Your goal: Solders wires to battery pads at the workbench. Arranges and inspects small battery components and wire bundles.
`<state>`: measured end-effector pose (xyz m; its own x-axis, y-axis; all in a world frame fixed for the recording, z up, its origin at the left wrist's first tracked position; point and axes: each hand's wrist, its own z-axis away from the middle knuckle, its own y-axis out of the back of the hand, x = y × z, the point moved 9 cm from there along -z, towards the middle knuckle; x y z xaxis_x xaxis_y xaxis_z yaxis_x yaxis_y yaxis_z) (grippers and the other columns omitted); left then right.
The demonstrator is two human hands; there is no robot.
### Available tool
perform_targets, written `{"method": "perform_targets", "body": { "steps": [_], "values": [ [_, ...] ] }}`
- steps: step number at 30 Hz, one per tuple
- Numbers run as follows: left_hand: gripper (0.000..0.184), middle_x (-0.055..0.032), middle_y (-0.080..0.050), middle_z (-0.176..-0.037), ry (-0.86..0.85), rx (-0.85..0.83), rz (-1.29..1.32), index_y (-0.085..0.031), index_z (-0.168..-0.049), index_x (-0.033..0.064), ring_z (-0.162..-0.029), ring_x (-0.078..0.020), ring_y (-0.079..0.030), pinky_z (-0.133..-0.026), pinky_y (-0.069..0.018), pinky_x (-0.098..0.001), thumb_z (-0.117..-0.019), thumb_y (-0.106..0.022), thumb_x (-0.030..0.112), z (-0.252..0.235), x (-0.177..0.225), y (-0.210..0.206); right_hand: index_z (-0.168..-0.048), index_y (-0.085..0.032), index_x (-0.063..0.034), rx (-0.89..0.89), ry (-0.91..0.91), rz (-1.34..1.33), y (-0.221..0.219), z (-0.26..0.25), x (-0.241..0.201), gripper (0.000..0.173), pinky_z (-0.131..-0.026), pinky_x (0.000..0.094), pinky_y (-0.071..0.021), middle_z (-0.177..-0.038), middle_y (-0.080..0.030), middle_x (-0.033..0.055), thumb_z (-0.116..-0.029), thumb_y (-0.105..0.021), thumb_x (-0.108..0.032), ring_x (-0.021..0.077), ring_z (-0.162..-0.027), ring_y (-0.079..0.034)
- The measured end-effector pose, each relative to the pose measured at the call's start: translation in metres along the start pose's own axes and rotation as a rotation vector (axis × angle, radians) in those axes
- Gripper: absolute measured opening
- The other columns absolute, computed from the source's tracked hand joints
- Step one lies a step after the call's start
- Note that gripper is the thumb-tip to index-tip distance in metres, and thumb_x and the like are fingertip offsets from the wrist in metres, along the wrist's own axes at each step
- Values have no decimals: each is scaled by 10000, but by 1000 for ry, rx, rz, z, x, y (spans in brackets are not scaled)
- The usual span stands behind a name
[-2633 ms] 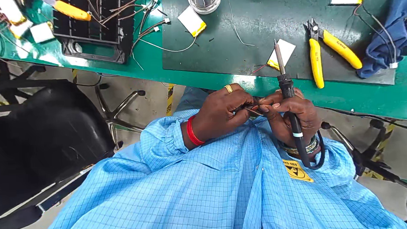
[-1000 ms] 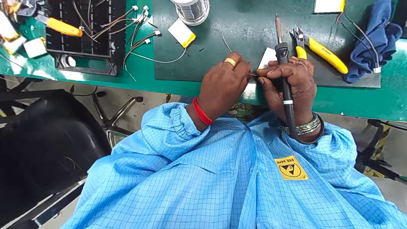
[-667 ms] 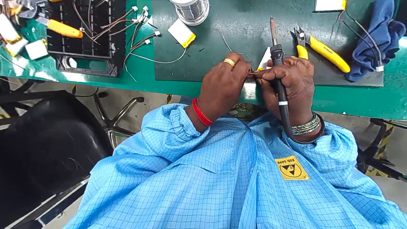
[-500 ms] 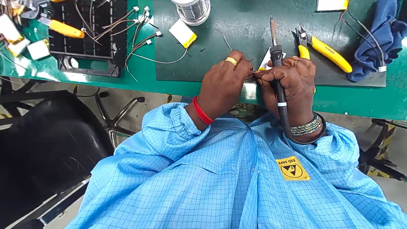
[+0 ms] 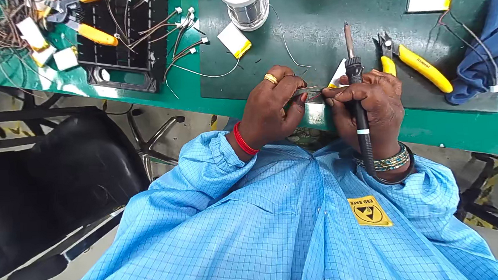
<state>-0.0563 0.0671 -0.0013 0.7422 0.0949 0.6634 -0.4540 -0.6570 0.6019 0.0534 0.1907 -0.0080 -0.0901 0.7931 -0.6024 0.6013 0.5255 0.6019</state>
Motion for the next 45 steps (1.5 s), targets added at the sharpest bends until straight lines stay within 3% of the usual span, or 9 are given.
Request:
{"method": "perform_targets", "body": {
  "steps": [4, 12, 18, 27, 32, 45],
  "values": [
    [206, -149, -608, -945, 1, 20, 41, -709, -930, -52, -826, -128, -588, -726, -498, -195, -974, -539, 55, 6, -2, 4, -944, -635, -68, 24, 4, -34, 2, 1, 1, 27, -1107, 473, -359, -957, -777, 94, -961, -648, -85, 217, -1021, -706],
    [100, -164, -634, -942, 7, 63, 39, -711, -882, -49, -845, -143, -620, -749, -519, -201, -894, -641, 22, 9, -3, 4, -951, -600, -74, 68, 12, -69, 6, 3, 3, 58, -1112, 458, -372, -945, -772, 98, -957, -656, -87, 209, -1029, -714],
    [112, -165, -667, -976, 22, 23, -52, -726, -907, -10, -928, -223, -638, -837, -514, -325, -924, -624, 32, 8, -5, 1, -965, -607, -81, 60, 2, -69, 5, 4, 4, 61, -1121, 460, -377, -962, -780, 88, -966, -663, -104, 202, -1049, -717],
    [101, -148, -646, -847, 82, -166, -312, -710, -790, 23, -795, -296, -618, -691, -480, -383, -840, -623, 18, -5, 8, -9, -944, -619, -71, 33, -16, -47, 3, -1, 1, 45, -1115, 471, -373, -960, -779, 96, -959, -655, -91, 215, -1051, -716],
    [92, -155, -669, -893, 70, -75, -203, -706, -825, 15, -859, -274, -644, -758, -489, -370, -837, -615, 16, 0, -1, -4, -982, -670, -55, -70, -37, 6, -3, -21, -7, 61, -1094, 507, -361, -969, -766, 95, -958, -672, -112, 258, -1068, -684],
    [102, -155, -671, -885, 25, 5, -165, -723, -849, 5, -833, -253, -626, -738, -468, -341, -857, -622, 19, 6, -2, -2, -1011, -693, -86, -121, -47, 72, -19, -24, -6, 79, -1051, 520, -349, -941, -724, 76, -956, -639, -102, 291, -1051, -626]
  ]
}}
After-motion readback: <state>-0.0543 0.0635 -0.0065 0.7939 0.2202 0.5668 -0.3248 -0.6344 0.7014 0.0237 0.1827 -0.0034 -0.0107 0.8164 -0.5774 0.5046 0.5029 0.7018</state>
